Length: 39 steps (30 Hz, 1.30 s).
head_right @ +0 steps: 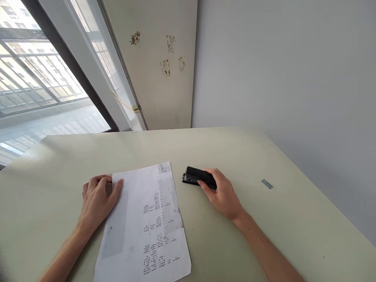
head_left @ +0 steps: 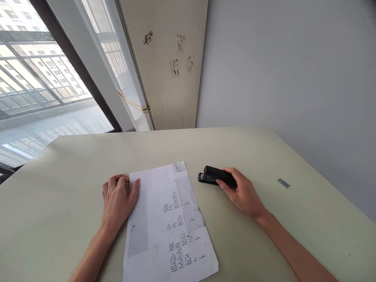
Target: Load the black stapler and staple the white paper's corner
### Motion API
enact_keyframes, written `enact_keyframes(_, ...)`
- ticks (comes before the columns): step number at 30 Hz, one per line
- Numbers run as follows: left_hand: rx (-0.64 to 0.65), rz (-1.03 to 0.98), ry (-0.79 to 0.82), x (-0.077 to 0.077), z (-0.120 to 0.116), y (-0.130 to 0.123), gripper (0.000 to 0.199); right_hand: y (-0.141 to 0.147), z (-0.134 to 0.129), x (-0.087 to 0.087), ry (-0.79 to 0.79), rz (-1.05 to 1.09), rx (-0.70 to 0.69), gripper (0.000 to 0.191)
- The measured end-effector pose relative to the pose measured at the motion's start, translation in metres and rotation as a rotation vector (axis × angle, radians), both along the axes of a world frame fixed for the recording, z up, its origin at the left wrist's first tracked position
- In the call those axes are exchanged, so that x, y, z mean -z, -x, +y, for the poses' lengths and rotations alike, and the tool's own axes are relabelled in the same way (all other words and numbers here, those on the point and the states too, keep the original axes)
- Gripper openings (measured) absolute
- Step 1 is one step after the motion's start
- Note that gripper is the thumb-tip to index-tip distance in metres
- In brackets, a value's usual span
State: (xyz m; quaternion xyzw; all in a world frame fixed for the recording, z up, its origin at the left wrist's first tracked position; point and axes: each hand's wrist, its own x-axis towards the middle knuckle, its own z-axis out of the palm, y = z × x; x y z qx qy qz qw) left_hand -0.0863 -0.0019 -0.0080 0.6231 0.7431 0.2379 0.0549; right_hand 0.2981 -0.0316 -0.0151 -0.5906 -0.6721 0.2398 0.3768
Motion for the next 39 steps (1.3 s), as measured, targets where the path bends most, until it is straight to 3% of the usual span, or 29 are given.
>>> enact_keyframes(11, -0.049, -0.018, -0.023, -0.008, -0.002, -0.003, 0.040, -0.002, -0.002, -0.002, 0.013, 0.003, -0.018, 0.034)
enact_keyframes(17, -0.026, -0.380, -0.079, -0.024, -0.009, -0.008, 0.040, -0.002, 0.000, -0.005, 0.058, 0.026, -0.159, 0.028)
enact_keyframes(22, -0.043, -0.623, -0.193, -0.048, -0.014, -0.019, 0.035, -0.001, -0.002, -0.007, 0.035, 0.042, -0.232, 0.036)
enact_keyframes(28, -0.068, -0.721, -0.261, -0.077, -0.021, -0.047, 0.030, -0.002, -0.010, -0.021, -0.110, 0.140, -0.199, 0.049)
enact_keyframes(31, 0.000, -0.769, -0.235, -0.081, -0.023, -0.073, 0.028, -0.002, -0.019, -0.038, -0.160, 0.250, -0.195, 0.057)
enact_keyframes(33, 0.058, -0.794, -0.209, -0.080, -0.024, -0.092, 0.028, -0.004, -0.027, -0.047, -0.100, 0.311, -0.208, 0.053)
enact_keyframes(35, 0.118, -0.805, -0.174, -0.077, -0.024, -0.112, 0.029, -0.010, -0.035, -0.053, -0.017, 0.318, -0.148, 0.041)
enact_keyframes(39, 0.250, -0.691, -0.215, -0.067, -0.018, -0.144, 0.031, -0.048, -0.046, -0.054, 0.014, 0.248, 0.199, 0.034)
